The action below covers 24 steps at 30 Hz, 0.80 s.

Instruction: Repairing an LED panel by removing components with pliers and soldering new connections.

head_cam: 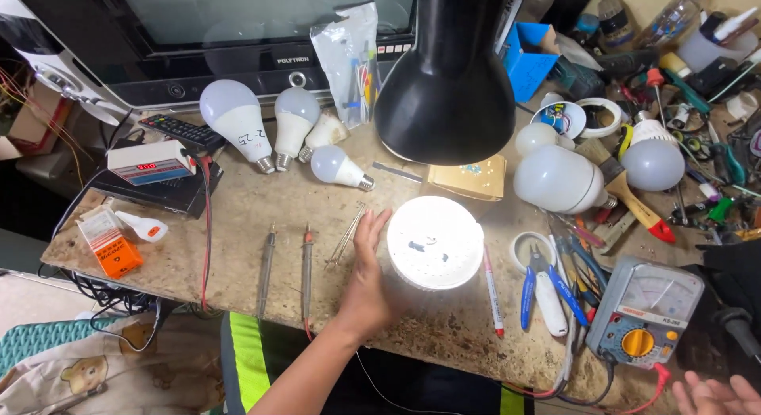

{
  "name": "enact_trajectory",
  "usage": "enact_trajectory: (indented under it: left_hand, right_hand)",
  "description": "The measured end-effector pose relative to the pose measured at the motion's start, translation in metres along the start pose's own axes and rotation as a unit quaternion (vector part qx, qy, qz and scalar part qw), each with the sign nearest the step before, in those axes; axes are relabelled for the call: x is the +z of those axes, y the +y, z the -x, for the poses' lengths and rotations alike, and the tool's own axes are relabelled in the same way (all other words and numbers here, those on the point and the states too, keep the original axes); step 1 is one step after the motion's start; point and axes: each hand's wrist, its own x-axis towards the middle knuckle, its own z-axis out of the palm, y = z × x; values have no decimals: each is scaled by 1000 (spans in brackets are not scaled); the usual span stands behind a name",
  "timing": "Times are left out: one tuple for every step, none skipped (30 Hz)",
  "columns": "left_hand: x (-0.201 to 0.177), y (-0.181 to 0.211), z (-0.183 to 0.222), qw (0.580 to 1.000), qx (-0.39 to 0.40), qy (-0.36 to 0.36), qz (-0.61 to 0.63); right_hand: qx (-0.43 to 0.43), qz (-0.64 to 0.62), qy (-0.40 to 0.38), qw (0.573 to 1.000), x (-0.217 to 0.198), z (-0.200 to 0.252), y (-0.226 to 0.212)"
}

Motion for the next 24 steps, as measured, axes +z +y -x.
enact_trajectory:
  left_hand:
    - [3,-6,-2,999,25,-12,16]
    - [6,-11,-4,998,51,-24,32]
    - [7,-10,-5,998,47,-26,34]
    - [9,-10,-6,998,25,-22,45]
    - [11,-9,-6,998,3,-17,56]
    - [13,-10,-6,998,-1,-19,57]
    - [16,-11,-6,997,21,-1,69]
    - [18,-12,-7,996,42,17,81]
    - [19,-9,-7,996,39,19,82]
    - [19,-5,-7,997,25,12,72]
    - [18,-2,-7,998,11,9,61]
    - [19,3,-8,998,8,15,61]
    - [18,8,-9,999,-21,11,49]
    - [17,13,-10,998,-50,8,37]
    - [20,10,-9,998,-52,18,35]
    - [23,7,-8,999,-15,26,40]
    - [25,4,-9,998,24,35,43]
    - [22,10,-8,998,22,46,40]
    - [18,16,-7,998,7,40,38]
    - [16,22,-7,999,-9,34,37]
    - [8,22,5,998,-9,42,36]
    - [1,21,17,999,-19,32,28]
    - [-5,20,30,999,-30,19,22]
    - [-17,16,38,999,-31,24,24]
  right_hand:
    - [-19,29,39,999,3,0,2]
    - [-40,59,78,994,6,0,3]
    - [-38,63,77,994,7,5,-5]
    - [-31,80,62,994,8,9,-13]
    - [-25,97,46,994,9,14,-21]
    - [-23,101,44,994,16,20,-32]
    - [-35,78,34,996,25,25,-43]
    - [-47,55,24,997,33,30,-54]
    - [-47,56,20,997,40,35,-63]
    - [-53,52,1,997,47,40,-73]
    - [-61,47,-21,997,55,43,-82]
    - [-62,47,-27,997,60,50,-93]
    - [2,81,-53,995,68,56,-104]
    - [65,117,-78,988,75,63,-115]
    - [61,115,-88,988,79,70,-94]
    - [62,128,-135,981,83,76,-75]
    - [63,141,-181,971,87,82,-54]
    - [58,137,-191,970,99,82,-54]
    - [102,262,-298,912,112,81,-54]
    - [143,383,-390,825,124,81,-54]
    - [136,383,-394,824,135,97,-64]
    - [80,330,-381,860,145,113,-73]
    - [26,277,-362,890,153,130,-83]
    - [22,279,-365,888,170,135,-115]
